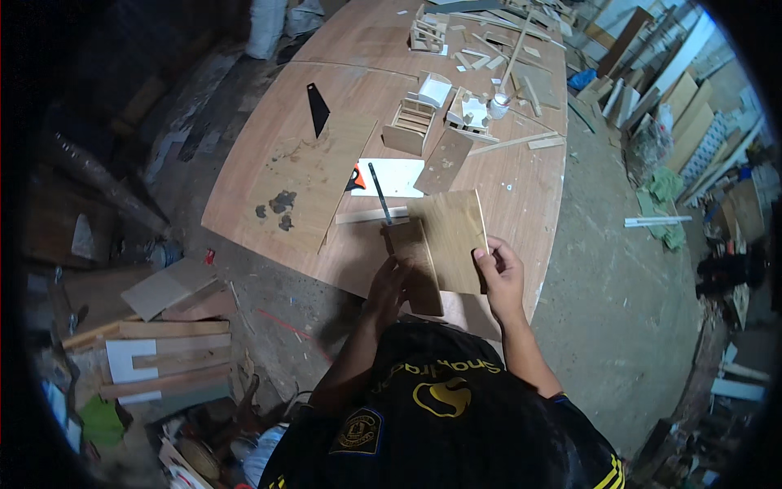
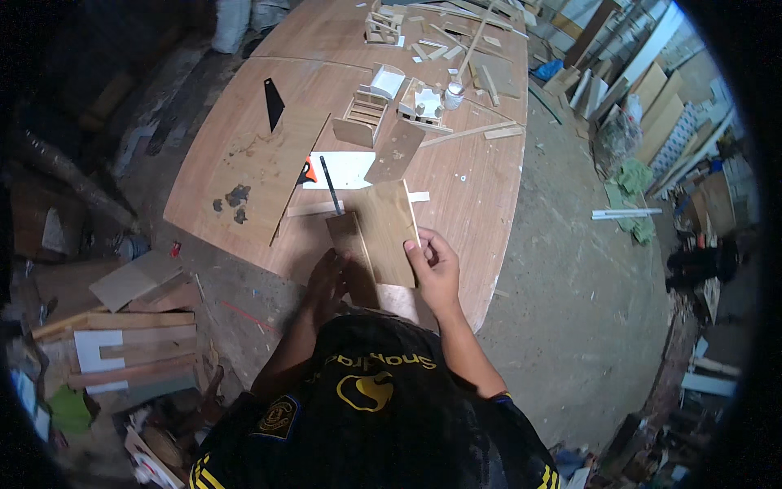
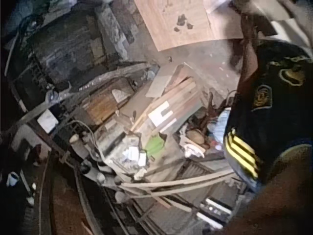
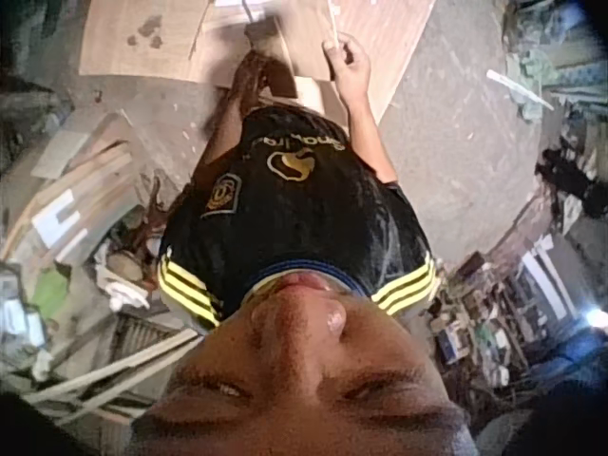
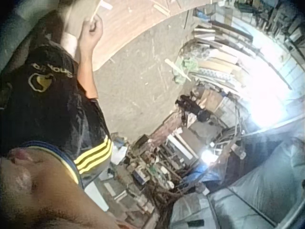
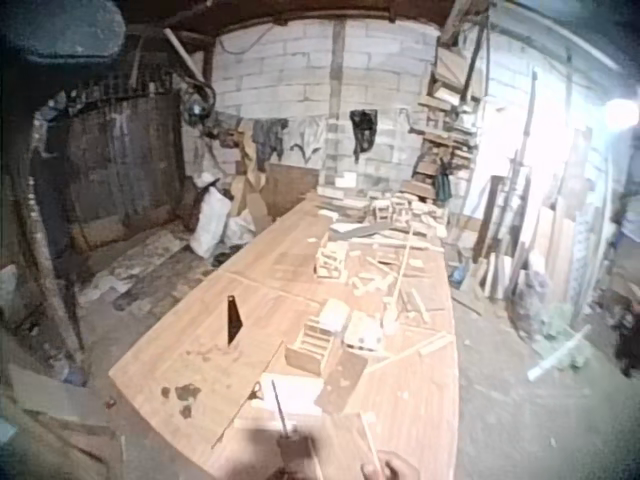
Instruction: The person is using a handheld cutting blade to cut a specific shape out of a thin piece of plywood on a workshop table.
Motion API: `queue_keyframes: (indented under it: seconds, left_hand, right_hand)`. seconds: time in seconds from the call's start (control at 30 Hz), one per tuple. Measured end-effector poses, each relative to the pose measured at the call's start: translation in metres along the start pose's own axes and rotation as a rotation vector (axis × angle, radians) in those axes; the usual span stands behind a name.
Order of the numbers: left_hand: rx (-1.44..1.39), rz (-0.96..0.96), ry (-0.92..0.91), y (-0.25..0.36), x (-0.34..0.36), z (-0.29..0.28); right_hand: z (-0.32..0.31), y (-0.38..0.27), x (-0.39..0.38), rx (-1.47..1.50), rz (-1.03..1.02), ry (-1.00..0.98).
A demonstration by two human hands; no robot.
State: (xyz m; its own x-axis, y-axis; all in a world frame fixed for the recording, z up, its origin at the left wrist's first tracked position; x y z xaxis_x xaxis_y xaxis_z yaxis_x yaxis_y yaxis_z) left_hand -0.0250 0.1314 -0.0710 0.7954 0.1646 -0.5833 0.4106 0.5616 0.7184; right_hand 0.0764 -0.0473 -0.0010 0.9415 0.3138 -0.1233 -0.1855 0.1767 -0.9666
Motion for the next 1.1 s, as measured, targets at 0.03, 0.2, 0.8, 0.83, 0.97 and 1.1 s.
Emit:
queue_keyframes:
  seconds: [0.03, 0.2, 0.8, 0.83, 0.97, 1.1]
  left_hand:
    - [0.004, -0.014, -0.026, 0.004, 0.007, -0.012]
    - [0.073, 0.120, 0.167, 0.011, 0.057, -0.116]
    - [0.409, 0.278, 0.222, 0.071, 0.157, -0.298]
    - [0.470, 0.320, 0.227, 0.071, 0.164, -0.305]
    - [0.578, 0.426, 0.315, 0.071, 0.201, -0.361]
    - [0.736, 0.361, 0.391, 0.101, 0.229, -0.378]
  right_hand:
    - [0.006, 0.004, 0.009, -0.015, -0.024, 0.051]
    - [0.048, 0.016, 0.043, 0.165, 0.039, 0.241]
    - [0.090, 0.163, 0.041, 0.166, 0.415, 0.617]
    - [0.089, 0.169, 0.041, 0.167, 0.419, 0.613]
    - [0.071, 0.195, 0.050, 0.071, 0.345, 0.467]
    - [0.034, 0.209, 0.041, 0.041, 0.413, 0.700]
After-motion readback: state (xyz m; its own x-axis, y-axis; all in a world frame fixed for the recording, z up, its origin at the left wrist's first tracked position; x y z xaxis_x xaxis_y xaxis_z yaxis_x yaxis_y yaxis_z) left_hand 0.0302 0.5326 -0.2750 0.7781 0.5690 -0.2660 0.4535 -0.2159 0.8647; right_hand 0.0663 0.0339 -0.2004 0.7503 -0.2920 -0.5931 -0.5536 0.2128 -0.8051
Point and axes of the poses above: each hand's wrist, its own x-axis towards the middle knuckle, its own z-axis out of the palm, y = z × x, the point moved 2 cm from there along x, towards the middle knuckle, and after that the axes turned 9 degrees about x, right-handed, at the moved point
